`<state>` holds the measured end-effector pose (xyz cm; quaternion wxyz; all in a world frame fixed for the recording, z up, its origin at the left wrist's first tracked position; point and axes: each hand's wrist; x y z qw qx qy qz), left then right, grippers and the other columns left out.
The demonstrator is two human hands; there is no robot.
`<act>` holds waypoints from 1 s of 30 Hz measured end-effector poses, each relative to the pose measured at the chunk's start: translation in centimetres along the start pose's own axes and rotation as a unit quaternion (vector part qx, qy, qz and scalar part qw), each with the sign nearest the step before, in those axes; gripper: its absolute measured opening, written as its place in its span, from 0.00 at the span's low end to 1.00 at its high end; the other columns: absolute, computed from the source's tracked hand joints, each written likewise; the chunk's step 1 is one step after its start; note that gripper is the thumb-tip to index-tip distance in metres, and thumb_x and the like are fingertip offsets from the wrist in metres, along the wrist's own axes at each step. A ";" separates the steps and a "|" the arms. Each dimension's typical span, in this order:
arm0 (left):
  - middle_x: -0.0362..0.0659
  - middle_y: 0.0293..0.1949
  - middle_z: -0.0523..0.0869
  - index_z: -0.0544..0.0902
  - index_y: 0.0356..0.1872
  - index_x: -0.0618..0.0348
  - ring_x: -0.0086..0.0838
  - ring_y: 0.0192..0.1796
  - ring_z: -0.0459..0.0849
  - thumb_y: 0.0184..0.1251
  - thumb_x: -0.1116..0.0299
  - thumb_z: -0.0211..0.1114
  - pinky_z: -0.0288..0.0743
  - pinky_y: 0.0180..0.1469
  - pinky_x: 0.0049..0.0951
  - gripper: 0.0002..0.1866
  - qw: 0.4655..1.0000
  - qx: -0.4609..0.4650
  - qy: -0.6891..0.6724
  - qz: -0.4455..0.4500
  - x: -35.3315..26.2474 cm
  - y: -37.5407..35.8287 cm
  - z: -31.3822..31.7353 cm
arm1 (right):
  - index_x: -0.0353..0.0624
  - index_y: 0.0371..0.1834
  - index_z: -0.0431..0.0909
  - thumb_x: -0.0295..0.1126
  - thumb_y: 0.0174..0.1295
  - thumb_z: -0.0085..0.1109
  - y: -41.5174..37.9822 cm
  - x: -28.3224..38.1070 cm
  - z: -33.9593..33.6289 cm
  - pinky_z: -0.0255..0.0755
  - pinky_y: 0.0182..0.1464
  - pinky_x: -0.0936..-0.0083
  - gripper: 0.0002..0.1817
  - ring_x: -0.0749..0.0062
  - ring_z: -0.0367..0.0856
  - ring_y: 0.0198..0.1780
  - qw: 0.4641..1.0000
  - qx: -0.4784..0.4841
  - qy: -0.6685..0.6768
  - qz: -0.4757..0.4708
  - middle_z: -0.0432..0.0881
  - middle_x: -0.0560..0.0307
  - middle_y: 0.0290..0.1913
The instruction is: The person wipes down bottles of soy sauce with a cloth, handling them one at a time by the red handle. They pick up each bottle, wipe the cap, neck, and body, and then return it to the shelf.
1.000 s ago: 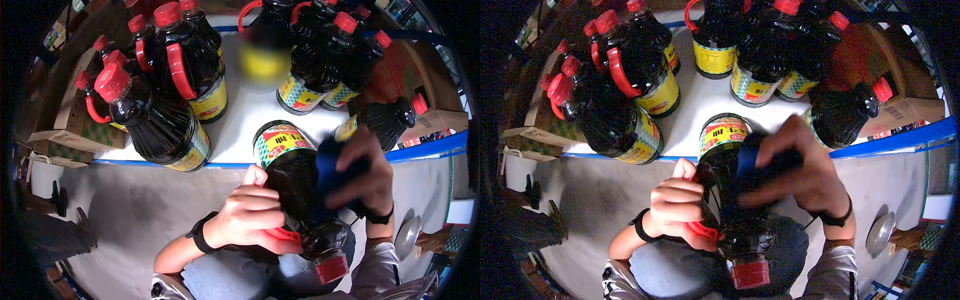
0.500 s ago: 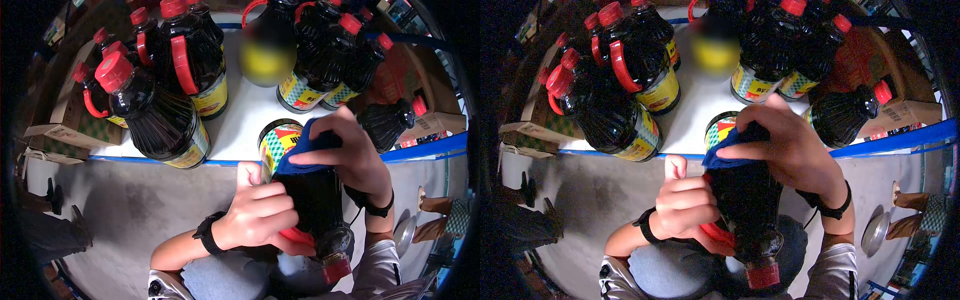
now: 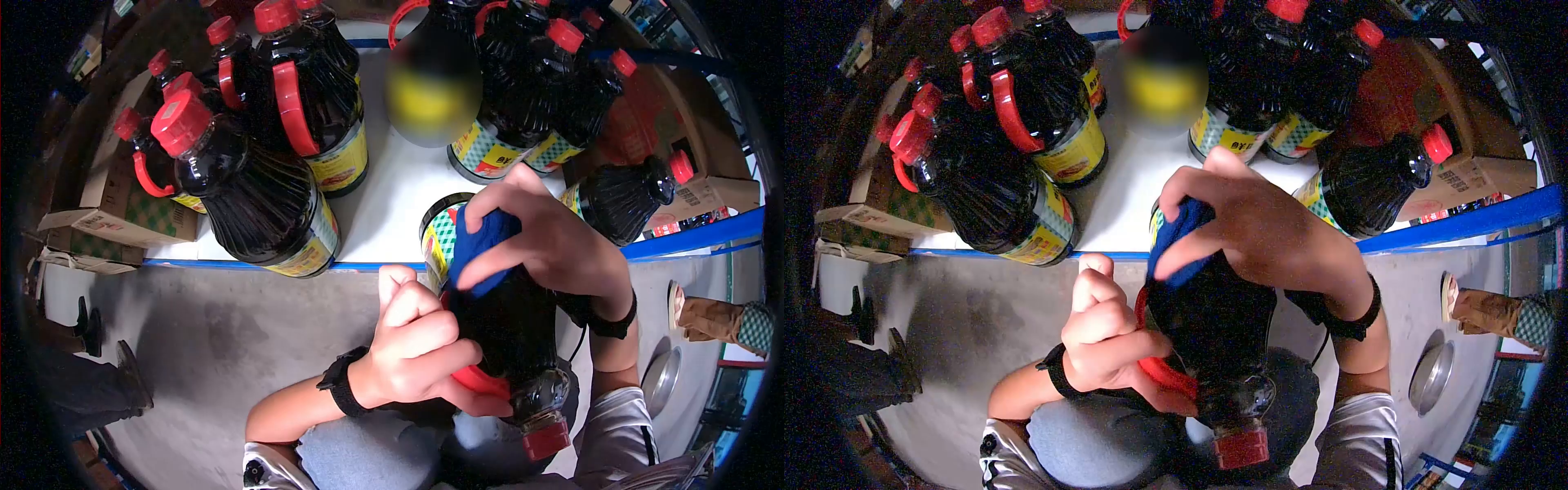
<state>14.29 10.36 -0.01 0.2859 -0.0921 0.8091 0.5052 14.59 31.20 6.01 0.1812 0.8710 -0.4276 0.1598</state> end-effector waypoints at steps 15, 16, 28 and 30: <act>0.35 0.19 0.59 0.77 0.17 0.54 0.30 0.23 0.63 0.23 0.41 0.71 0.60 0.31 0.32 0.27 0.993 0.003 -0.102 0.062 1.2 -0.9 0.6 | 0.54 0.43 0.85 0.51 0.57 0.51 -3.8 2.4 -0.3 0.54 0.50 0.71 0.21 0.69 0.68 0.44 0.988 -0.005 0.151 0.024 0.76 0.58 0.50; 0.35 0.19 0.59 0.77 0.17 0.54 0.31 0.23 0.63 0.22 0.40 0.71 0.61 0.29 0.31 0.28 0.993 0.006 -0.098 0.062 1.3 -0.9 0.6 | 0.54 0.47 0.83 0.55 0.65 0.37 -4.1 1.8 0.5 0.50 0.54 0.70 0.27 0.68 0.65 0.46 0.986 -0.007 0.158 0.047 0.75 0.57 0.52; 0.37 0.22 0.58 0.78 0.16 0.57 0.32 0.27 0.64 0.26 0.37 0.67 0.61 0.29 0.34 0.29 0.995 0.029 -0.083 0.037 1.0 -1.0 0.0 | 0.43 0.53 0.77 0.35 0.70 0.36 -3.3 -4.6 4.9 0.49 0.65 0.72 0.19 0.64 0.62 0.61 0.971 -0.053 0.110 0.205 0.69 0.55 0.57; 0.37 0.22 0.58 0.78 0.15 0.59 0.32 0.27 0.64 0.26 0.37 0.67 0.61 0.29 0.34 0.30 0.996 0.019 -0.084 0.027 1.1 -1.1 -0.1 | 0.40 0.49 0.78 0.31 0.64 0.50 -3.4 -4.8 4.1 0.58 0.60 0.74 0.14 0.64 0.69 0.57 0.952 -0.086 0.170 0.240 0.71 0.51 0.53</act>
Point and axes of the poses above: each hand's wrist, its own y-axis towards the middle knuckle, its own z-axis out of the palm, x = y × z
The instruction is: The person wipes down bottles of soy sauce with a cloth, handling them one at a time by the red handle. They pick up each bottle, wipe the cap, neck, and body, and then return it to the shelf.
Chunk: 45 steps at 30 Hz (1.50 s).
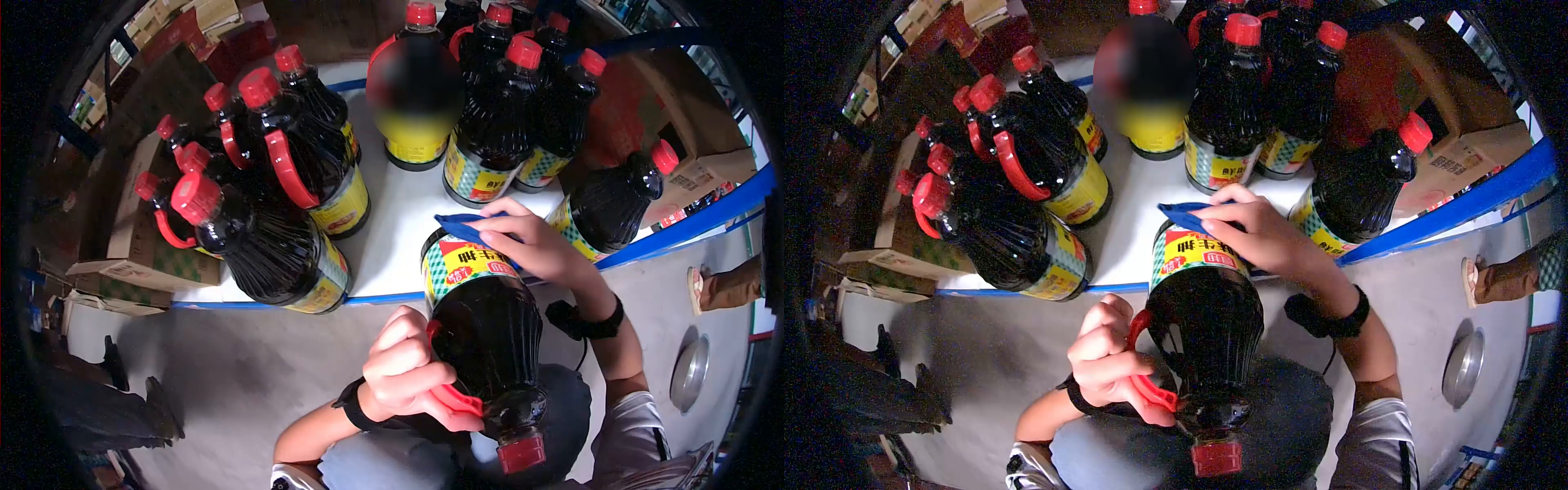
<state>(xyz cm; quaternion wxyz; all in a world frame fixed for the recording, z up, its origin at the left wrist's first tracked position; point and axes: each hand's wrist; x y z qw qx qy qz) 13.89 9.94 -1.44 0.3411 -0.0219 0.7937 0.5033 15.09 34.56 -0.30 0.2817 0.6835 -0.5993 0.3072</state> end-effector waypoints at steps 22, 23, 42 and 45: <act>0.37 0.21 0.61 0.72 0.13 0.62 0.32 0.29 0.62 0.33 0.34 0.66 0.62 0.30 0.32 0.34 0.994 -0.086 0.036 -0.062 0.6 -0.5 -0.6 | 0.52 0.45 0.81 0.34 0.60 0.53 -2.2 7.5 -1.1 0.56 0.59 0.67 0.12 0.63 0.67 0.52 0.978 0.004 -0.070 -0.198 0.76 0.59 0.54; 0.37 0.21 0.60 0.72 0.12 0.62 0.32 0.29 0.62 0.33 0.32 0.65 0.61 0.30 0.32 0.35 0.993 -0.077 0.054 -0.067 0.5 -0.5 -0.7 | 0.50 0.44 0.81 0.34 0.60 0.53 -1.9 6.6 -0.9 0.56 0.59 0.68 0.11 0.63 0.68 0.52 0.982 -0.025 -0.067 -0.175 0.76 0.59 0.53; 0.37 0.19 0.63 0.69 0.13 0.62 0.29 0.28 0.65 0.46 0.77 0.65 0.59 0.30 0.25 0.12 0.954 -0.175 0.068 -0.233 -0.1 1.8 -0.7 | 0.47 0.48 0.79 0.48 0.68 0.35 -1.5 10.0 -0.3 0.52 0.61 0.60 0.23 0.56 0.67 0.58 0.951 0.019 0.066 -0.300 0.75 0.55 0.56; 0.38 0.21 0.64 0.70 0.14 0.63 0.29 0.28 0.65 0.48 0.66 0.70 0.59 0.31 0.25 0.17 0.942 -0.222 0.024 -0.250 0.8 1.5 -0.5 | 0.40 0.56 0.72 0.60 0.66 0.27 -0.7 7.8 -0.2 0.55 0.62 0.56 0.36 0.49 0.68 0.59 0.941 0.019 0.072 -0.329 0.68 0.41 0.61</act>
Point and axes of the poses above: each hand's wrist, its own y-axis towards the middle knuckle, its own z-axis out of the palm, x = y × z
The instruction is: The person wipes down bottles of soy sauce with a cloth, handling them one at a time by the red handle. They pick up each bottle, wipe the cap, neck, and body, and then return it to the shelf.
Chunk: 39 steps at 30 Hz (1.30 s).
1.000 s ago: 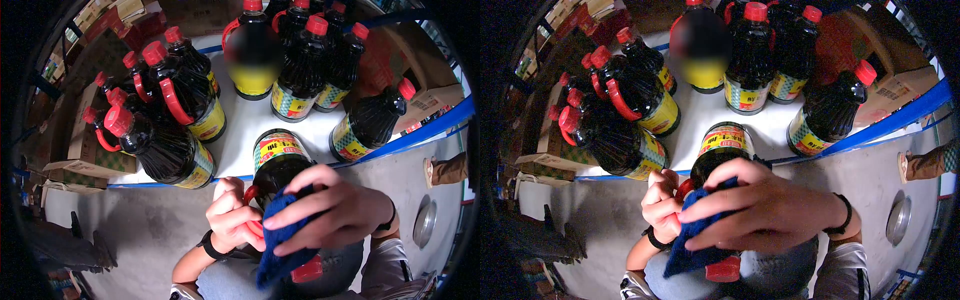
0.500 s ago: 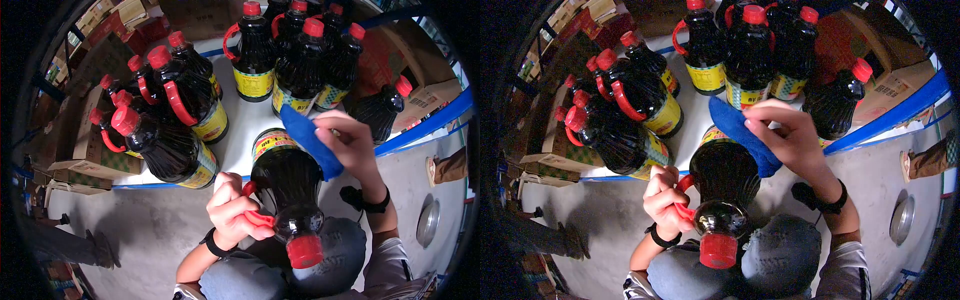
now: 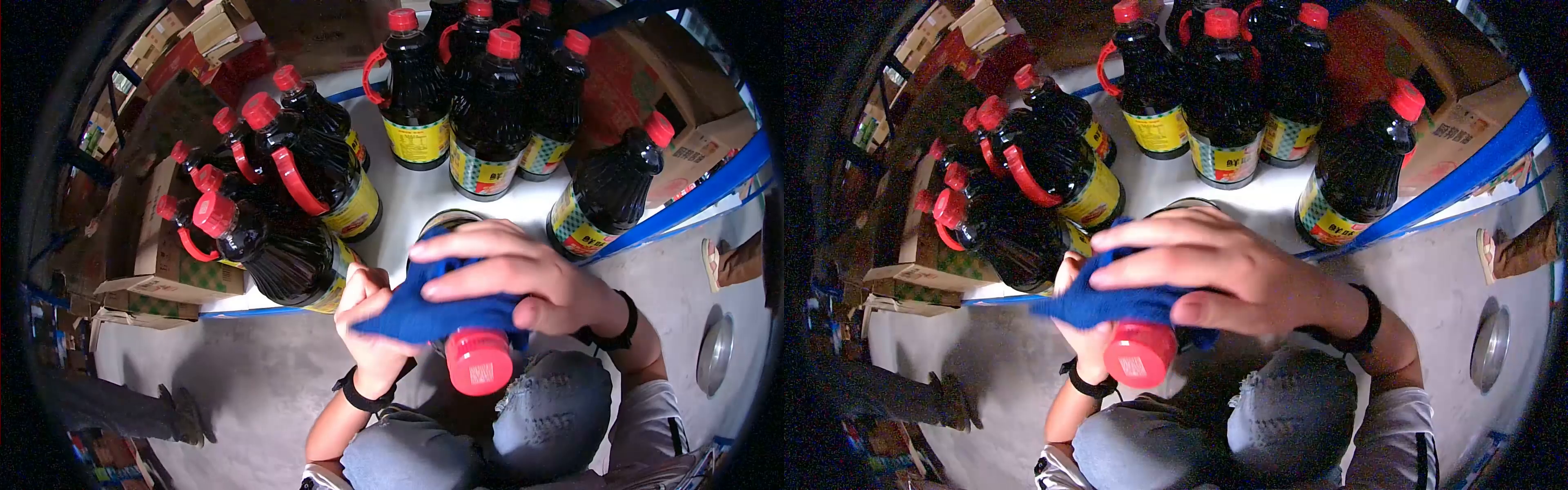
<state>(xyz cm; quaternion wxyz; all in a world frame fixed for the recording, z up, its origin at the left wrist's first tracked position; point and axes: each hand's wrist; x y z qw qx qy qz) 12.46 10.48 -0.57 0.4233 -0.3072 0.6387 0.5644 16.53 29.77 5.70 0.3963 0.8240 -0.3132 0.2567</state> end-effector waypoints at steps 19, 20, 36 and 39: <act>0.43 0.35 0.71 0.73 0.28 0.62 0.32 0.40 0.64 0.68 0.63 0.51 0.59 0.46 0.28 0.13 0.992 0.121 -0.019 -0.006 1.5 1.6 0.9 | 0.35 0.66 0.56 0.35 0.67 0.48 -6.4 -8.3 3.4 0.59 0.59 0.81 0.27 0.79 0.65 0.58 0.882 -0.300 0.252 0.262 0.67 0.58 0.60; 0.40 0.35 0.67 0.72 0.30 0.64 0.26 0.37 0.64 0.71 0.60 0.48 0.59 0.40 0.23 0.16 0.991 0.131 -0.024 -0.010 1.7 1.7 0.8 | 0.35 0.66 0.56 0.35 0.67 0.48 -6.1 -8.1 3.1 0.59 0.59 0.81 0.27 0.79 0.65 0.58 0.884 -0.297 0.253 0.258 0.67 0.58 0.60; 0.47 0.54 0.73 0.75 0.50 0.62 0.39 0.56 0.67 0.70 0.65 0.52 0.57 0.60 0.34 0.14 0.988 0.142 -0.057 -0.020 2.0 1.7 1.1 | 0.57 0.52 0.78 0.31 0.46 0.57 1.6 -2.7 3.1 0.55 0.65 0.51 0.25 0.61 0.54 0.69 0.861 -0.151 -0.483 -0.059 0.70 0.73 0.61; 0.45 0.46 0.75 0.77 0.43 0.62 0.35 0.49 0.68 0.68 0.66 0.53 0.60 0.56 0.32 0.11 0.987 0.101 -0.109 -0.065 2.4 1.2 1.6 | 0.59 0.53 0.77 0.32 0.45 0.59 -0.1 -4.0 3.5 0.52 0.66 0.49 0.26 0.59 0.54 0.70 0.855 -0.129 -0.497 -0.065 0.68 0.68 0.63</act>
Point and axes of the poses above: each hand's wrist, its own y-axis towards the middle knuckle, its own z-axis out of the palm, x = y × z
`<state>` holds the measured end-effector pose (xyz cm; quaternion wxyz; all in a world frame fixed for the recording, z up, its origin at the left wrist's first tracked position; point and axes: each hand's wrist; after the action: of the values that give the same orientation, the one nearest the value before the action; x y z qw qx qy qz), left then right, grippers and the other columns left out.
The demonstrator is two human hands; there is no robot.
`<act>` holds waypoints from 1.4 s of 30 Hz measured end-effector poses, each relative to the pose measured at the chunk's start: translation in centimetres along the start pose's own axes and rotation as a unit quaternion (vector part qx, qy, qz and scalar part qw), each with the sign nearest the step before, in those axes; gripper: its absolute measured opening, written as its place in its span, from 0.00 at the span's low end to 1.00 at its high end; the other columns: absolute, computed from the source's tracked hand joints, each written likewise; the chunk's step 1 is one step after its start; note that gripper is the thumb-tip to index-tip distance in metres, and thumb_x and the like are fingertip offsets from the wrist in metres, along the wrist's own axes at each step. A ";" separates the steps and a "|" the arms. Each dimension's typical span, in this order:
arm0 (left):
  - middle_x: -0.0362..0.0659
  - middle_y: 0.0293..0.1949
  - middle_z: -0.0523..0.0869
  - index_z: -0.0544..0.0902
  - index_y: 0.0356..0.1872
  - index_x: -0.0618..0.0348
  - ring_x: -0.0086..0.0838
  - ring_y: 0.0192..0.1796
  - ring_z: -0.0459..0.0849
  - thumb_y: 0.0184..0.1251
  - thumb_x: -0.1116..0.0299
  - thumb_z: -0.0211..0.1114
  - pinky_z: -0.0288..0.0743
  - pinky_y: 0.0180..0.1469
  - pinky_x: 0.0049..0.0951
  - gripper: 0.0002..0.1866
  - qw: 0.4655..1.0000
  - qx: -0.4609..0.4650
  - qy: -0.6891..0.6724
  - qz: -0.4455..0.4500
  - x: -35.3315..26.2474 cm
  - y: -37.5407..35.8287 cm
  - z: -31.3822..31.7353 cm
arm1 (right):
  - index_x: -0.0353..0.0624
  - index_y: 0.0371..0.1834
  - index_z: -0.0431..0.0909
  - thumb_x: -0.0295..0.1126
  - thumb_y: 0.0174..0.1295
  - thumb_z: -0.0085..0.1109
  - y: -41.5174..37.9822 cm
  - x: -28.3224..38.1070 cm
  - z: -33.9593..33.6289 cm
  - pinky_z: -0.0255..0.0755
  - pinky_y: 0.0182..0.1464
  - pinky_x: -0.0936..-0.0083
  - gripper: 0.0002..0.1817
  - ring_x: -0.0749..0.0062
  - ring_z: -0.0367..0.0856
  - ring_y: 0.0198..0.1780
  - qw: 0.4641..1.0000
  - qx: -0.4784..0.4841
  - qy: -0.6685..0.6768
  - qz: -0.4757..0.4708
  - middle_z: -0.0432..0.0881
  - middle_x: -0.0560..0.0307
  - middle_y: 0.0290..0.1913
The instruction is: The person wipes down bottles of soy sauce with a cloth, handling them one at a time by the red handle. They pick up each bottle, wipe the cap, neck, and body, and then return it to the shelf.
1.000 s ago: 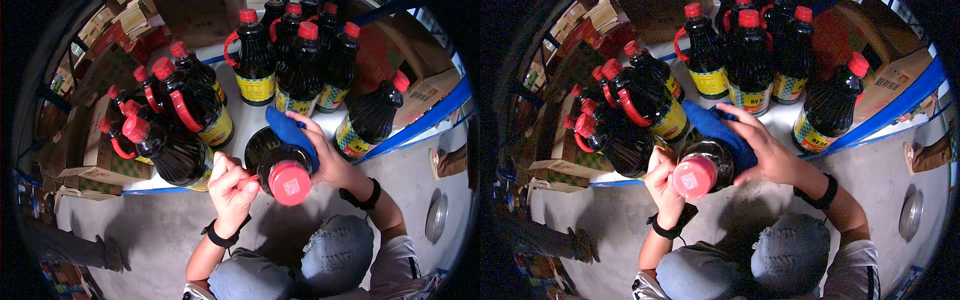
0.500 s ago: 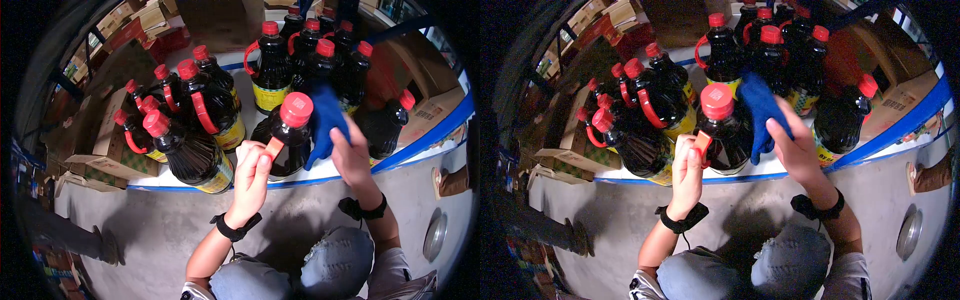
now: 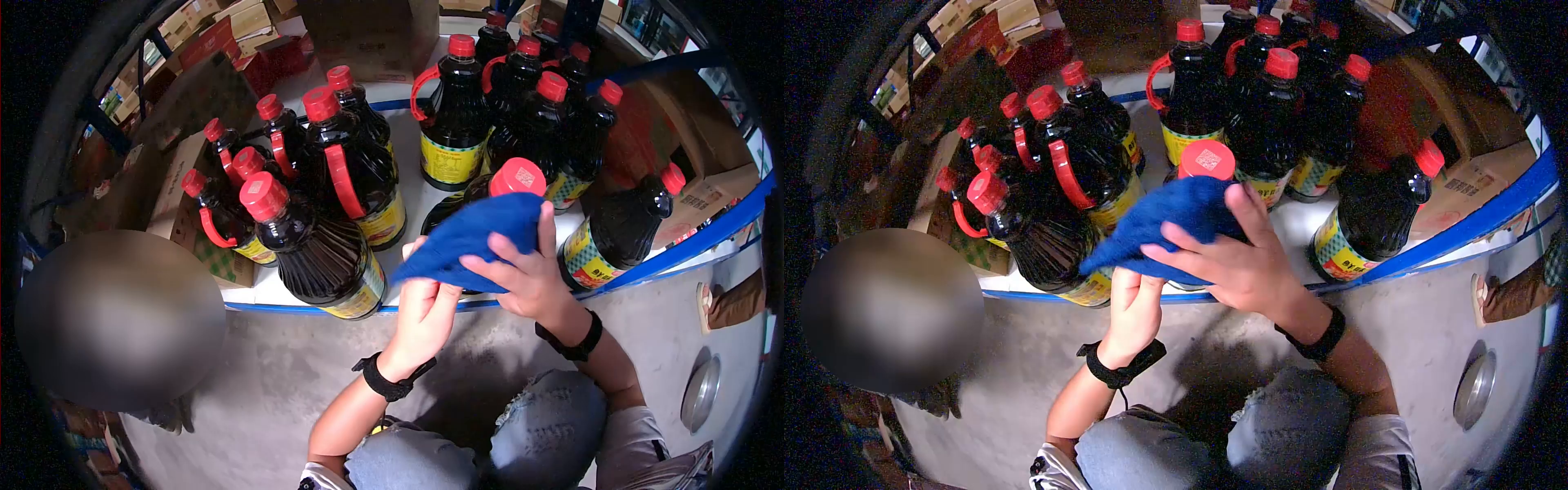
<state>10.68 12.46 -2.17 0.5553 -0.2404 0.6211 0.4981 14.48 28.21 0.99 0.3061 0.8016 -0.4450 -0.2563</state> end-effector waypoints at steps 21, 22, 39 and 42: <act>0.39 0.38 0.68 0.75 0.31 0.63 0.17 0.32 0.67 0.71 0.68 0.50 0.63 0.32 0.18 0.11 0.989 -0.126 0.017 0.070 -0.1 2.0 -1.6 | 0.24 0.64 0.33 0.35 0.62 0.57 -8.7 2.8 7.5 0.50 0.66 0.67 0.44 0.51 0.53 0.68 0.812 0.200 0.430 0.340 0.53 0.27 0.63; 0.39 0.39 0.68 0.74 0.31 0.63 0.17 0.32 0.67 0.71 0.68 0.50 0.63 0.32 0.18 0.11 0.989 -0.127 0.021 0.067 -0.2 2.2 -1.7 | 0.23 0.64 0.33 0.34 0.62 0.56 -8.4 2.3 8.1 0.52 0.65 0.67 0.43 0.47 0.54 0.67 0.787 0.202 0.462 0.356 0.54 0.25 0.62; 0.59 0.51 0.71 0.60 0.55 0.60 0.39 0.50 0.73 0.62 0.75 0.60 0.67 0.53 0.31 0.23 0.722 -0.200 0.512 0.419 -8.9 -2.0 -3.1 | 0.31 0.42 0.69 0.29 0.55 0.61 -7.8 1.1 6.0 0.71 0.32 0.67 0.17 0.43 0.77 0.33 0.821 0.093 0.340 0.449 0.76 0.38 0.28; 0.55 0.47 0.70 0.63 0.57 0.59 0.35 0.43 0.75 0.56 0.80 0.62 0.71 0.43 0.27 0.27 0.687 -0.067 0.585 0.426 -12.4 -1.9 -4.9 | 0.33 0.42 0.69 0.30 0.55 0.61 -8.1 1.1 5.9 0.71 0.35 0.68 0.16 0.43 0.77 0.34 0.821 0.087 0.352 0.440 0.76 0.37 0.31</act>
<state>13.45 4.25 8.12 -0.2106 -0.2292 0.8202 0.4800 15.49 29.05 -9.03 0.4509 0.5799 -0.6326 0.2455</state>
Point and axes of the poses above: each hand's wrist, its own y-axis towards the middle knuckle, its own z-axis out of the palm, x = y × z
